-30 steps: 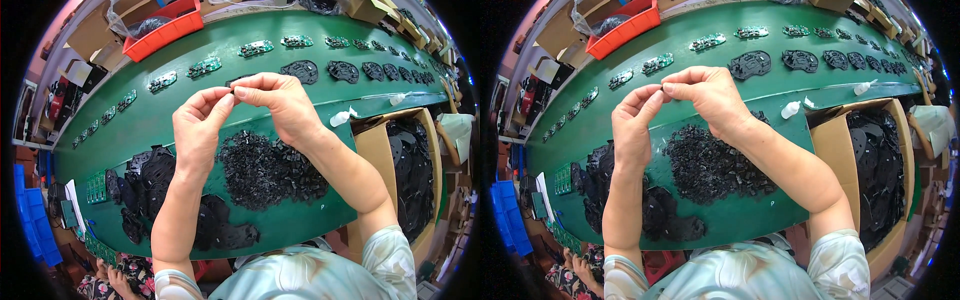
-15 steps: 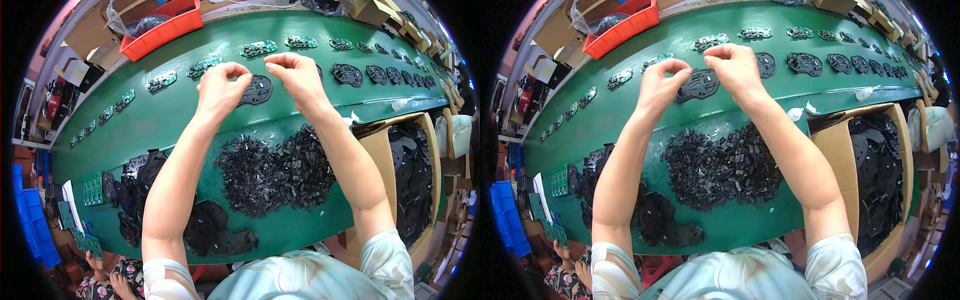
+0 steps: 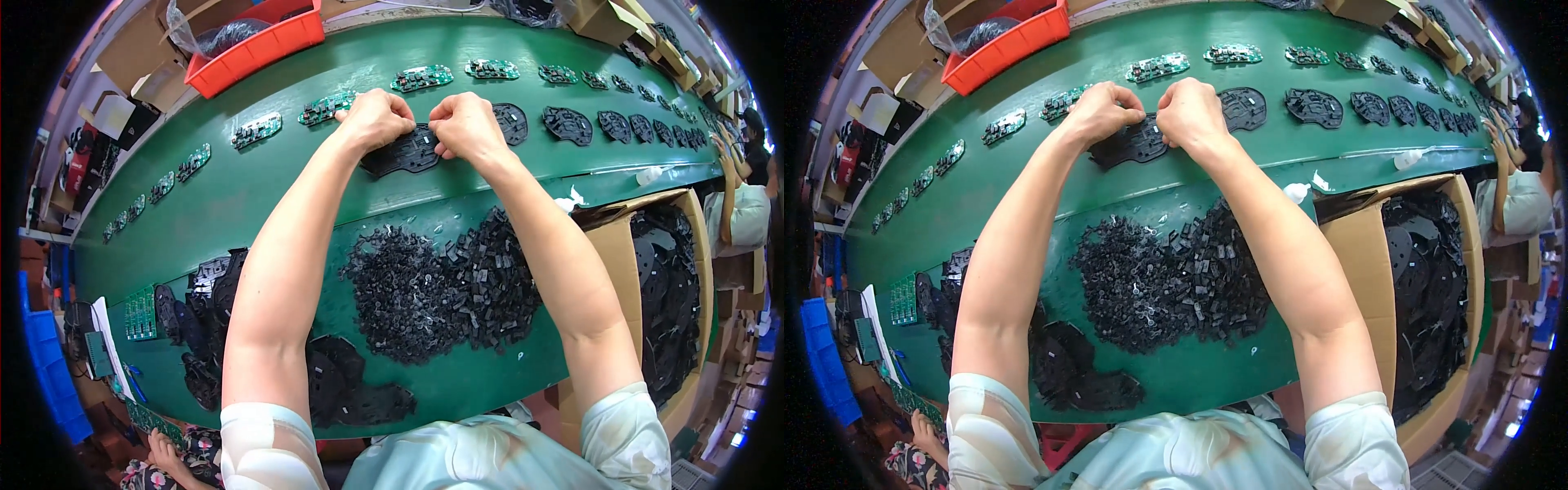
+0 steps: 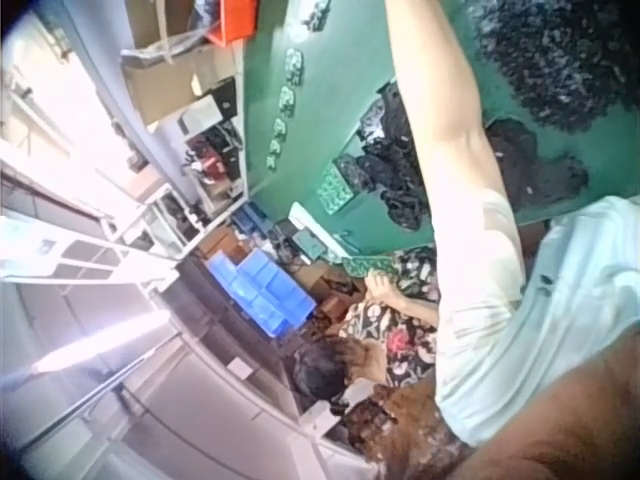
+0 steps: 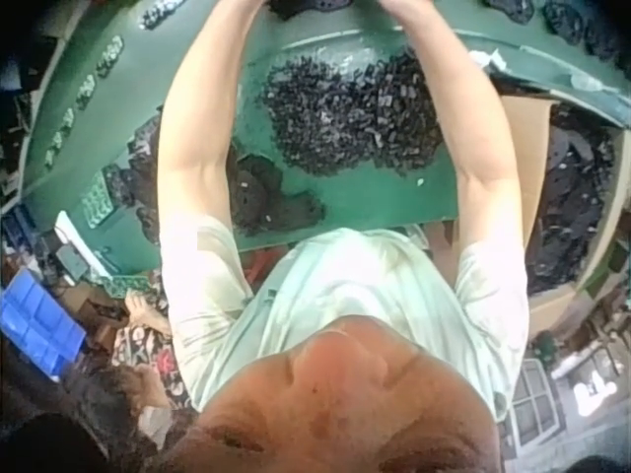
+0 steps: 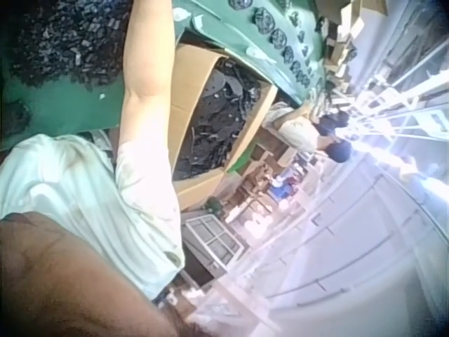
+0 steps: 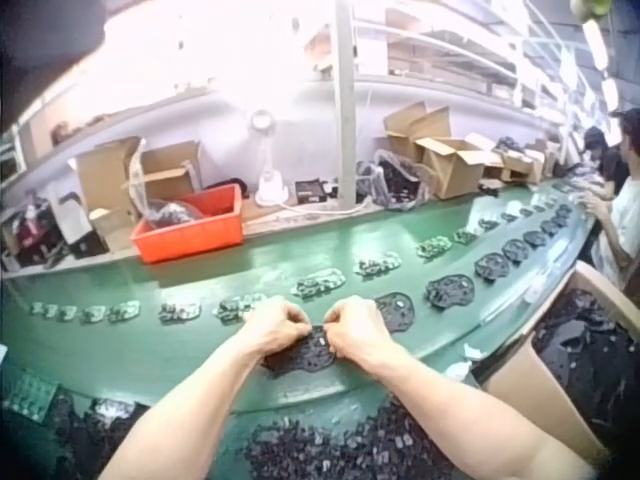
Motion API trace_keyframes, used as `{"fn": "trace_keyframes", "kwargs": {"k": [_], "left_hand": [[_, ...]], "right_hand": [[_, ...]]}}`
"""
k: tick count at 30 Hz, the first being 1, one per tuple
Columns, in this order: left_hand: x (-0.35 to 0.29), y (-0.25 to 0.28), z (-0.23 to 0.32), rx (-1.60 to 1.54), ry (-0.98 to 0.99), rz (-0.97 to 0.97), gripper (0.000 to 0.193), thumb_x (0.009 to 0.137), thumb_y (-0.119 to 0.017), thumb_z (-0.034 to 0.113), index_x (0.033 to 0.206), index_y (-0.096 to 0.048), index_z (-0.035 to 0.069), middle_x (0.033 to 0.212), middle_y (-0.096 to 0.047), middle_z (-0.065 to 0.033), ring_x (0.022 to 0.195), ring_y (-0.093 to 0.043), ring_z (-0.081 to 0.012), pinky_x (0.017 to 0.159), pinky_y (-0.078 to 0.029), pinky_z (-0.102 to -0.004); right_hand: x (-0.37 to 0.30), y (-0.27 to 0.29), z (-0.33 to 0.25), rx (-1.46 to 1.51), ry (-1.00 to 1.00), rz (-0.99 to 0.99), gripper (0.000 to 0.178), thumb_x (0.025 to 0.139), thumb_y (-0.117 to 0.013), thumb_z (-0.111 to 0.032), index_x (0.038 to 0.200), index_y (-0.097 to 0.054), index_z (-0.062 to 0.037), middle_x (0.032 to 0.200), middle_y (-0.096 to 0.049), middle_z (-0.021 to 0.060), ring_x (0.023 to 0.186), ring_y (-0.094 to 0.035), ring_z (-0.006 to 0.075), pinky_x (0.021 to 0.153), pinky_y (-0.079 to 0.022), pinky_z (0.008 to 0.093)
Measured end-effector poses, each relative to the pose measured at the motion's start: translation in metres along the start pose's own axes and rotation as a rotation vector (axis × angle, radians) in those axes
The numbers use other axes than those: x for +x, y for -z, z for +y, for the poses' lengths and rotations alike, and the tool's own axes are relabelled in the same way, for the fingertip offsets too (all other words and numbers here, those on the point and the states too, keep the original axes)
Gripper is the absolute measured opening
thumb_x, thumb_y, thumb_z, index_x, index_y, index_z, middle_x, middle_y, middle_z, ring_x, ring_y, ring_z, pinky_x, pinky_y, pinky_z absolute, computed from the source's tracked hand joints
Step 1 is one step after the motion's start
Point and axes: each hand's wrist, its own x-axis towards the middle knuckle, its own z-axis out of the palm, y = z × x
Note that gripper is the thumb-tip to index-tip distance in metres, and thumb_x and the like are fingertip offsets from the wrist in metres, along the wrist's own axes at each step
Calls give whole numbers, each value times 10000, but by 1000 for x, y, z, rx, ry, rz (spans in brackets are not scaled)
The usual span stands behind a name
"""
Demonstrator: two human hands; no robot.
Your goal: The person assembles computer mouse components by hand, attaching small plastic components to mouse bases on a factory line.
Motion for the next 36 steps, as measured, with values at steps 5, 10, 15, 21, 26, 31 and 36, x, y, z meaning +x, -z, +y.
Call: {"fn": "trace_keyframes", "kwargs": {"k": [5, 10, 15, 21, 26, 31, 36], "left_hand": [[3, -3, 6, 37, 15, -12, 227, 712, -721, 293, 873, -755, 136, 845, -718, -59, 850, -658, -195, 801, -484, -368], [-1, -1, 10, 82, 34, 19, 222, 695, -722, 283, 853, -756, 131, 828, -716, -67, 865, -653, -226, 863, -425, -451], [-1, -10, 15, 101, 62, 99, 187, 684, -708, 261, 813, -754, 134, 808, -714, -70, 873, -650, -244, 902, -365, -511], [-1, -17, 21, 124, 142, 154, 142, 678, -701, 224, 792, -759, 162, 916, -697, -66, 1009, -595, -260, 933, -343, -526], [3, -20, 30, 108, 209, 128, 144, 694, -707, 213, 824, -761, 181, 1065, -666, -61, 1159, -515, -277, 970, -326, -528], [7, -14, 34, 103, 291, 90, 203, 674, -735, 262, 860, -758, 185, 1115, -657, -55, 1187, -502, -273, 979, -332, -513], [19, -17, 35, 83, 360, -12, 560, 637, -793, 330, 1124, -682, 79, 1323, -557, -101, 1331, -396, -312, 1049, -298, -540]], "right_hand": [[4, 3, 0, -49, -34, -31, 184, 746, -564, 11, 883, -686, 13, 663, -690, 134, 586, -698, 196, 631, -579, 302], [6, 2, -1, -58, -48, -34, 167, 748, -560, 10, 852, -691, 3, 663, -690, 130, 585, -696, 192, 628, -578, 300], [9, 0, 5, -167, -12, -20, 163, 790, -701, -137, 874, -698, 3, 698, -692, 97, 564, -672, 144, 531, -559, 273], [15, -4, 13, -213, 13, 31, 154, 778, -718, -154, 835, -694, -12, 669, -685, 89, 557, -670, 147, 526, -558, 280], [23, -4, 18, -255, -1, 81, 111, 722, -628, -83, 783, -721, -74, 655, -687, 106, 687, -701, 242, 735, -553, 362], [24, 3, 4, -260, -27, 18, 108, 750, -607, -85, 751, -711, -58, 623, -678, 101, 625, -695, 221, 690, -562, 351], [34, 9, -2, -334, -63, -75, 127, 744, -640, -96, 691, -685, 10, 646, -688, 113, 577, -690, 192, 628, -571, 307]]}}
